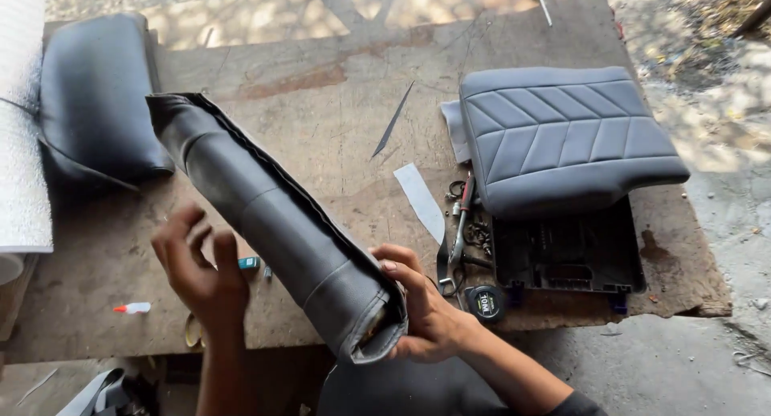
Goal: Cleaning a seat cover, tucking vinyl edges into a frame, trimming excess material with scissors, and applying glue.
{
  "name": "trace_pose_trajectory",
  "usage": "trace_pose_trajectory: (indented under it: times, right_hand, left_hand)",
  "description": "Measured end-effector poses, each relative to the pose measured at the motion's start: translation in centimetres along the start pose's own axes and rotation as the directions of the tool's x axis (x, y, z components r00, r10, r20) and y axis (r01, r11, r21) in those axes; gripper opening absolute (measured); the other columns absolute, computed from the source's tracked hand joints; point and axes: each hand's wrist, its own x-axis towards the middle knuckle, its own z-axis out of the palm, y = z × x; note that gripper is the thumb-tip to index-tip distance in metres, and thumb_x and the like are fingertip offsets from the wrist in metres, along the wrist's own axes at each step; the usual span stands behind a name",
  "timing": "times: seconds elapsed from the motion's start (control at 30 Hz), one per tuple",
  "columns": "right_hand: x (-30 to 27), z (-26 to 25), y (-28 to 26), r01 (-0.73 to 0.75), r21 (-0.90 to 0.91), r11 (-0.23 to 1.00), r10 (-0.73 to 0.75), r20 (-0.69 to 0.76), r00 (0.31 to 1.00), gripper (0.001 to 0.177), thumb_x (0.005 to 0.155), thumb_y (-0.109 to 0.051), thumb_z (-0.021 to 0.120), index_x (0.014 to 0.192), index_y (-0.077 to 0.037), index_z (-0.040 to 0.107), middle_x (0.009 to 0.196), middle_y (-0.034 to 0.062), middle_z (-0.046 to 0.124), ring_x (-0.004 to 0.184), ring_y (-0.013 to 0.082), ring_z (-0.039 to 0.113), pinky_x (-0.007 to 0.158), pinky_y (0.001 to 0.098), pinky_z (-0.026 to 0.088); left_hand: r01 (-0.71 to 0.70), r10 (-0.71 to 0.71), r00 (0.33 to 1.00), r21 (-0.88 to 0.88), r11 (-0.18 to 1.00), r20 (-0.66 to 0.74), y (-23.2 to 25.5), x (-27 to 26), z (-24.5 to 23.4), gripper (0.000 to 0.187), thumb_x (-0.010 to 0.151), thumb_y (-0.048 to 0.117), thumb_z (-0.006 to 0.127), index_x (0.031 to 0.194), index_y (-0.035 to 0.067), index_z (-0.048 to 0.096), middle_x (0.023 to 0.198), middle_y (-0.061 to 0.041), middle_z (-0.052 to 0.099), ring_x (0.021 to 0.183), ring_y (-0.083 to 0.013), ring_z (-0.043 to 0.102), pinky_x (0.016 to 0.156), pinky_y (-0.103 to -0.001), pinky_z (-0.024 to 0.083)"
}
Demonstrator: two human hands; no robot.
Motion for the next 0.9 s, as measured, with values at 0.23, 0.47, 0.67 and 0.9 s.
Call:
trace_pose_trajectory:
  times: [0.23,0.47,0.67,0.9]
  right_hand:
    - [2.1,0.0,-1.6,0.039,-0.001,0.999,-0.039,0.018,0.999,0.064,0.114,-0.050,0.054,0.162,-0.023,0.022,0.154,0.0322,0.031,0.153,0.0450,0.031,0.120,0.0601,0.039]
    - [3.3,1.1,-3.7,-0.071,0.217,0.974,0.079,-0.029,0.996,0.043,0.106,-0.039,0.066,0.139,-0.017,0.052,0.162,0.0288,0.030,0.161,0.0401,0.027,0.133,0.0562,0.026]
    - [3.4,1.6,-4.1,-0.047,0.219,0.975,0.056,-0.035,0.998,0.041,0.106,-0.035,0.069,0.140,-0.017,0.054,0.166,0.0289,0.031,0.163,0.0412,0.030,0.135,0.0539,0.028]
    - [2.1,2.6,-3.1,0.087,0.256,0.963,-0.061,-0.108,0.992,0.009,0.108,-0.018,0.064,0.117,-0.017,0.066,0.163,0.0296,0.030,0.161,0.0484,0.030,0.136,0.0650,0.028]
  left_hand:
    - [-0.289,0.287,0.956,0.044,0.956,0.056,8.4,-7.8,-2.7,0.051,0.098,0.048,0.058,0.120,0.002,0.063,0.114,-0.021,0.065,0.107,-0.0329,0.065,0.099,-0.043,0.054]
    - [-0.413,0.389,0.907,0.167,0.895,0.159,11.7,-8.8,-2.5,0.025,0.096,0.035,0.070,0.108,0.012,0.070,0.114,-0.016,0.063,0.100,-0.0330,0.063,0.092,-0.044,0.059]
    - [-0.366,0.353,0.930,0.187,0.912,0.104,12.3,-9.7,-2.9,0.018,0.097,0.024,0.069,0.105,0.008,0.070,0.110,-0.015,0.064,0.099,-0.0336,0.064,0.091,-0.045,0.058]
    - [-0.471,0.420,0.861,0.138,0.871,0.288,12.8,-9.4,-4.5,0.016,0.101,0.010,0.061,0.102,0.017,0.074,0.121,-0.019,0.056,0.114,-0.0396,0.060,0.101,-0.052,0.056]
